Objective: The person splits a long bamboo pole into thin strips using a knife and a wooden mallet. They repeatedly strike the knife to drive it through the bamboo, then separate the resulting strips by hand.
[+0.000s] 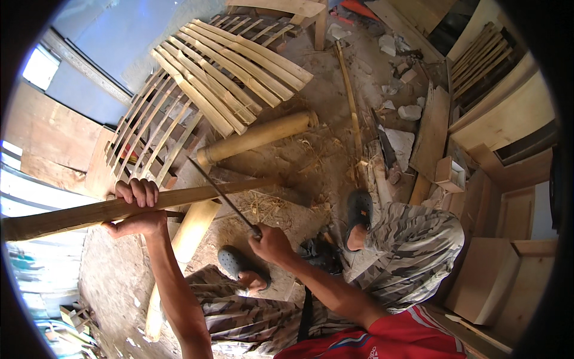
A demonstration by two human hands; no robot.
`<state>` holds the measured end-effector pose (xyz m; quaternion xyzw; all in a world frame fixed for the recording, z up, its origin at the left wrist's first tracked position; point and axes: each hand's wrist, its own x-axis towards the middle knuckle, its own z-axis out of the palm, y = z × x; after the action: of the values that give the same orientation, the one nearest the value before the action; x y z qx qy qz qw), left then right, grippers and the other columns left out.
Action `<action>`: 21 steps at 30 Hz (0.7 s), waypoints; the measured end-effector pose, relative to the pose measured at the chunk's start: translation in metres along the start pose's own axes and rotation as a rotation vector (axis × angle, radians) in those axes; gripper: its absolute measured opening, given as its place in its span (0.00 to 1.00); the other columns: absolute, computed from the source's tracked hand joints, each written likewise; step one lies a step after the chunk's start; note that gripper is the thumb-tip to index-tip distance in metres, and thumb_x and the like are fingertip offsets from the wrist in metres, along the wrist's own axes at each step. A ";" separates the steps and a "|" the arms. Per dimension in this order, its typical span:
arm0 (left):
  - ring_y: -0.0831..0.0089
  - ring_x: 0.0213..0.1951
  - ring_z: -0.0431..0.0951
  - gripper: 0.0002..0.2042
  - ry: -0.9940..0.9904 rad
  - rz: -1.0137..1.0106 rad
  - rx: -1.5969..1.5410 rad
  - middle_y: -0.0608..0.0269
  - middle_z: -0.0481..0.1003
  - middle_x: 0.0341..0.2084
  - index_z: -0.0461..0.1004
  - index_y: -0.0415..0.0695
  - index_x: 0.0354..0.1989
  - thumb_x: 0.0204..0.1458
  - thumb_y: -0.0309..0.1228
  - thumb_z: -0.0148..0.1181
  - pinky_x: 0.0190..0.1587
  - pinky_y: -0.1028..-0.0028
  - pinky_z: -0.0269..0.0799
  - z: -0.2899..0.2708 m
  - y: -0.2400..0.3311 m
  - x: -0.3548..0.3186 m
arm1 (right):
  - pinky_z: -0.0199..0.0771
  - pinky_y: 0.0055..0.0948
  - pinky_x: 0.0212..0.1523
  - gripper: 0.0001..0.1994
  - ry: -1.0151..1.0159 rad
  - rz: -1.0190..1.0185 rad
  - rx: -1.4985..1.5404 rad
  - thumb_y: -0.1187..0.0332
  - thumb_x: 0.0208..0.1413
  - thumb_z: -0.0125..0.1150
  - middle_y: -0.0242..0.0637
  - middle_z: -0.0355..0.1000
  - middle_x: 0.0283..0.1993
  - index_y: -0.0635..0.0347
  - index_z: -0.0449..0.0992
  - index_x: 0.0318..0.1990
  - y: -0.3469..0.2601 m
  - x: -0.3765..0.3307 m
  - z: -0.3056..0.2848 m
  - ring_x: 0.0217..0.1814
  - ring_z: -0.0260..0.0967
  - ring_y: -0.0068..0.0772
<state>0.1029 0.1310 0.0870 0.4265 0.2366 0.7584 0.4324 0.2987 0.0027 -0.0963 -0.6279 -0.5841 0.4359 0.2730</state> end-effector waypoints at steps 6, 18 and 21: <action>0.78 0.11 0.48 0.36 -0.027 0.005 -0.002 0.70 0.52 0.10 0.53 0.50 0.21 0.42 0.78 0.36 0.14 0.77 0.46 0.006 -0.002 -0.004 | 0.76 0.48 0.33 0.13 0.061 0.032 0.027 0.59 0.51 0.61 0.51 0.75 0.26 0.60 0.76 0.37 0.007 0.025 0.008 0.31 0.76 0.55; 0.79 0.11 0.48 0.37 -0.038 0.016 0.023 0.70 0.52 0.10 0.53 0.50 0.21 0.41 0.79 0.36 0.14 0.78 0.46 0.002 0.004 -0.006 | 0.72 0.45 0.27 0.11 0.107 -0.095 0.058 0.62 0.51 0.60 0.48 0.72 0.21 0.62 0.74 0.32 0.007 0.007 0.014 0.24 0.74 0.51; 0.79 0.11 0.48 0.37 -0.042 -0.013 0.010 0.70 0.52 0.10 0.53 0.50 0.21 0.40 0.79 0.37 0.14 0.78 0.46 0.015 -0.004 -0.007 | 0.76 0.49 0.34 0.14 0.116 0.044 0.049 0.59 0.51 0.59 0.52 0.76 0.27 0.61 0.77 0.37 0.044 0.012 0.021 0.32 0.76 0.56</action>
<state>0.1189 0.1269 0.0887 0.4431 0.2337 0.7453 0.4400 0.3016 0.0038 -0.1459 -0.6581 -0.5423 0.4188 0.3121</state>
